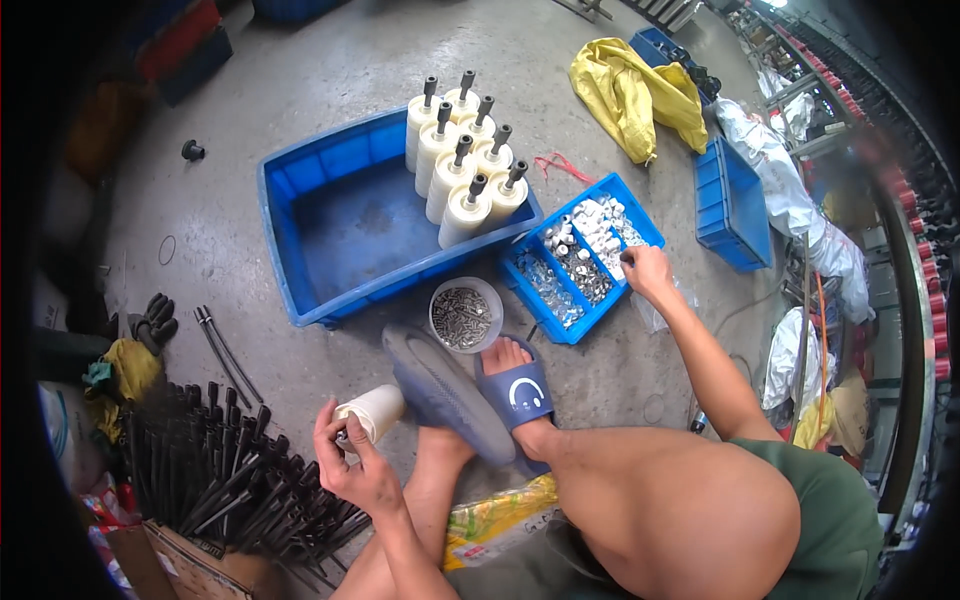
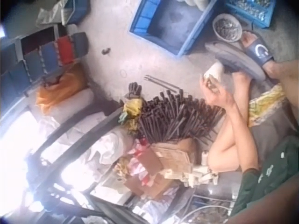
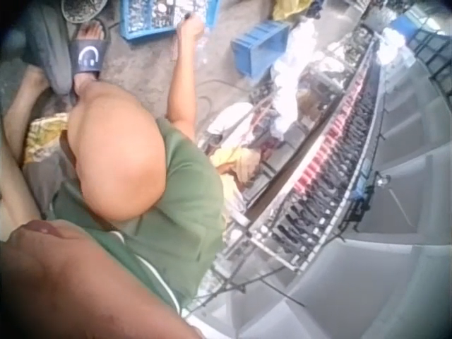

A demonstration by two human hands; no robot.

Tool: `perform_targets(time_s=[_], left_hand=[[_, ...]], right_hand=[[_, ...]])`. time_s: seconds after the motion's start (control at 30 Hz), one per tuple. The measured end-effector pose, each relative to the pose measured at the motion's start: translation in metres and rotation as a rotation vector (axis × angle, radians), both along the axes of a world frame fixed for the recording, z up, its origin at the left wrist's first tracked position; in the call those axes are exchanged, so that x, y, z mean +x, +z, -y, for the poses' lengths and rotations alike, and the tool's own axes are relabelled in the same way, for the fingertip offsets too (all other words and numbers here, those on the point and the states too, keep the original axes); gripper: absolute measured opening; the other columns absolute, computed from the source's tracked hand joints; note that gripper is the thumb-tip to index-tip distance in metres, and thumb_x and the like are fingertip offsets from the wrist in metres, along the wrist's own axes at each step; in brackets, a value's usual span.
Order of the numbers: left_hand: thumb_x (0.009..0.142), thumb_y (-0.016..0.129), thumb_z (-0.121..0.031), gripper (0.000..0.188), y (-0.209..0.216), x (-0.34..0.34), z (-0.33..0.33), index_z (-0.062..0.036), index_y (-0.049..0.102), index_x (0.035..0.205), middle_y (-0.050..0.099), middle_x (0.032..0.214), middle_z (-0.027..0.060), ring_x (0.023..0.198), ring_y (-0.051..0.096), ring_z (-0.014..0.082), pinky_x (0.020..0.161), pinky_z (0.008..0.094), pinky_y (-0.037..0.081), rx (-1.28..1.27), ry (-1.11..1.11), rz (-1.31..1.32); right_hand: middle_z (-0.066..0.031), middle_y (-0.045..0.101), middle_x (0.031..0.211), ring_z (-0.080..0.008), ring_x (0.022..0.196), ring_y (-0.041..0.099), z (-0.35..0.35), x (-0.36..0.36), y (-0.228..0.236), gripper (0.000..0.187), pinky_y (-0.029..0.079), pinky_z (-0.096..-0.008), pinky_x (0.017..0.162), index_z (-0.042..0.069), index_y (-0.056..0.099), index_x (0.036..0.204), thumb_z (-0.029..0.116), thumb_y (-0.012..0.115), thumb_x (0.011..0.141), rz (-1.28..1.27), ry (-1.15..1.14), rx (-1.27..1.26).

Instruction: The person assembles components by placing a white ring into a cylindrical piece, then inserting a small metal screw-like part into the assembly.

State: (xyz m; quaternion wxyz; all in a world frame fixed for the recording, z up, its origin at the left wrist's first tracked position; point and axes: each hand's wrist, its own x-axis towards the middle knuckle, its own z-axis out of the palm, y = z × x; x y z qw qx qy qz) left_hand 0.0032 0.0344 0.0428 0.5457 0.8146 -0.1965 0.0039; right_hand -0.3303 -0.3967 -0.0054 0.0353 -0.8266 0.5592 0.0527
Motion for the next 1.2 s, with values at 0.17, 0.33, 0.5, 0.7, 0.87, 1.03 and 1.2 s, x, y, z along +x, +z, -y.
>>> perform_targets(time_s=[0.17, 0.33, 0.5, 0.7, 0.87, 1.03, 1.2], left_hand=[[0.092, 0.081, -0.013, 0.030, -0.003, -0.002, 0.010, 0.0003, 0.058, 0.103, 0.069, 0.120, 0.0204, 0.104, 0.066, 0.0362, 0.094, 0.0461, 0.052, -0.031, -0.076, -0.011], [0.085, 0.090, -0.014, 0.044, -0.018, -0.004, 0.012, -0.0042, 0.053, 0.107, 0.065, 0.120, 0.0175, 0.106, 0.065, 0.0315, 0.094, 0.0419, 0.052, -0.034, -0.113, 0.083], [0.086, 0.088, -0.011, 0.043, -0.018, -0.003, 0.009, -0.0049, 0.052, 0.108, 0.064, 0.122, 0.0176, 0.105, 0.066, 0.0292, 0.093, 0.0399, 0.054, -0.041, -0.146, 0.105], [0.086, 0.088, -0.015, 0.043, -0.013, -0.009, 0.028, -0.0056, 0.054, 0.110, 0.065, 0.123, 0.0170, 0.109, 0.064, 0.0331, 0.096, 0.0417, 0.051, -0.050, -0.173, 0.089], [0.086, 0.088, -0.017, 0.043, -0.023, -0.005, 0.019, -0.0057, 0.055, 0.113, 0.065, 0.125, 0.0178, 0.106, 0.065, 0.0327, 0.094, 0.0400, 0.053, -0.111, -0.177, 0.067], [0.086, 0.087, -0.013, 0.048, -0.025, -0.005, 0.027, -0.0065, 0.054, 0.120, 0.064, 0.127, 0.0180, 0.113, 0.062, 0.0305, 0.098, 0.0393, 0.050, -0.152, -0.229, 0.028], [0.087, 0.084, -0.011, 0.060, -0.031, -0.007, 0.021, -0.0037, 0.051, 0.137, 0.062, 0.129, 0.0169, 0.118, 0.062, 0.0305, 0.103, 0.0410, 0.049, -0.217, -0.188, -0.086]], right_hand=[[-0.0123, 0.080, 0.106, -0.0334, 0.102, 0.077, 0.016, -0.001, -0.005, 0.029, 0.061, -0.0448, 0.089, 0.020, 0.083, 0.112, 0.030, 0.082, 0.085, -0.252, 0.064, 0.089], [-0.0104, 0.081, 0.097, -0.0305, 0.093, 0.078, 0.028, 0.008, -0.014, 0.017, 0.061, -0.0442, 0.082, 0.020, 0.086, 0.094, 0.031, 0.087, 0.082, -0.290, 0.059, 0.111], [-0.0128, 0.080, 0.092, -0.0329, 0.087, 0.078, 0.029, -0.003, -0.011, 0.018, 0.061, -0.0445, 0.079, 0.014, 0.084, 0.091, 0.029, 0.087, 0.083, -0.083, 0.102, 0.021], [-0.0172, 0.078, 0.092, -0.0362, 0.084, 0.077, 0.015, 0.029, 0.012, 0.019, 0.061, -0.0471, 0.078, 0.008, 0.080, 0.094, 0.026, 0.083, 0.088, 0.019, 0.125, -0.205], [-0.0160, 0.080, 0.093, -0.0331, 0.081, 0.078, 0.014, 0.035, 0.018, 0.024, 0.061, -0.0427, 0.076, 0.009, 0.083, 0.099, 0.029, 0.086, 0.086, 0.209, 0.090, -0.111], [-0.0034, 0.076, 0.086, -0.0079, 0.079, 0.069, -0.128, 0.175, 0.096, 0.021, 0.054, -0.0249, 0.065, -0.001, 0.080, 0.104, 0.018, 0.081, 0.096, 0.853, 0.056, 0.767], [-0.0021, 0.072, 0.081, -0.0060, 0.072, 0.064, -0.231, 0.270, 0.123, 0.014, 0.052, -0.0241, 0.063, -0.001, 0.079, 0.101, 0.010, 0.081, 0.094, 0.922, 0.355, 1.251]])
